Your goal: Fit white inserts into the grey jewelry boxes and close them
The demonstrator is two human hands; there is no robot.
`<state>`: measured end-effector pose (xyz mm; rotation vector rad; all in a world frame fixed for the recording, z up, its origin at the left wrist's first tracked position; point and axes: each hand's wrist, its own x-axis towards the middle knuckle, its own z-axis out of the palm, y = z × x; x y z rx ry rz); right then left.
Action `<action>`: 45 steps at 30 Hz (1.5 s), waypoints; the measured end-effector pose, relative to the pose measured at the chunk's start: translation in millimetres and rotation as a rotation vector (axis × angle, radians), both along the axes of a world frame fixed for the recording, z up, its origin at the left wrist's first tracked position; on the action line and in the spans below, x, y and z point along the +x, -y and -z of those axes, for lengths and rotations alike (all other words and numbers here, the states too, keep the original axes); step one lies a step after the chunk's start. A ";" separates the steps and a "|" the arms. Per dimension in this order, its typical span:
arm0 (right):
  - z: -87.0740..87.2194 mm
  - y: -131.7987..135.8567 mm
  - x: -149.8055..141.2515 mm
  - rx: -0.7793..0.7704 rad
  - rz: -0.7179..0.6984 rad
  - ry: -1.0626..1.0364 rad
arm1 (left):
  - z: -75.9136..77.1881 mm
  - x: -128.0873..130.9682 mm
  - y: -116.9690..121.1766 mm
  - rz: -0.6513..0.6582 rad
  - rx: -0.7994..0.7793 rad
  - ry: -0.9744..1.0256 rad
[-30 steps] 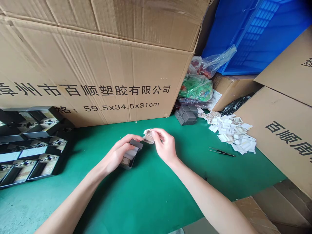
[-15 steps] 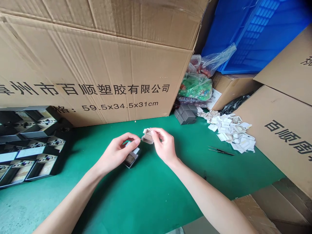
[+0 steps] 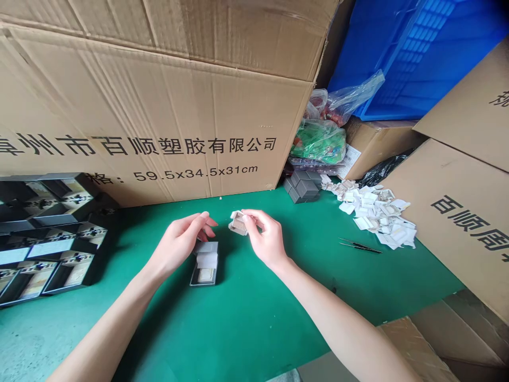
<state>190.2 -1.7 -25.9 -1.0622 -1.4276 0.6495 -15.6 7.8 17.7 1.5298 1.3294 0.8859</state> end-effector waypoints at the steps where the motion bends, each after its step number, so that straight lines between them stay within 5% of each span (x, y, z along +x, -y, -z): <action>1: -0.6 0.6 -0.6 0.003 -0.009 -0.003 | -0.1 -0.1 -0.4 -0.019 0.005 -0.009; 10: -5.8 6.7 -6.9 0.011 -0.070 -0.044 | -2.0 -3.4 1.4 0.102 -0.125 0.177; 18: -1.8 7.6 -7.9 -0.023 -0.104 -0.061 | -0.8 -4.5 0.3 0.088 -0.081 0.071; 24: -5.6 8.5 -8.8 -0.025 -0.094 -0.109 | -0.7 -8.1 -3.0 0.206 -0.222 0.186; 35: -4.1 6.9 -13.1 -0.115 -0.109 -0.178 | 6.8 0.1 -2.1 0.315 -0.139 0.202; 45: 0.3 10.8 -12.3 0.040 -0.096 0.039 | 12.1 4.1 -1.7 0.332 -0.072 0.206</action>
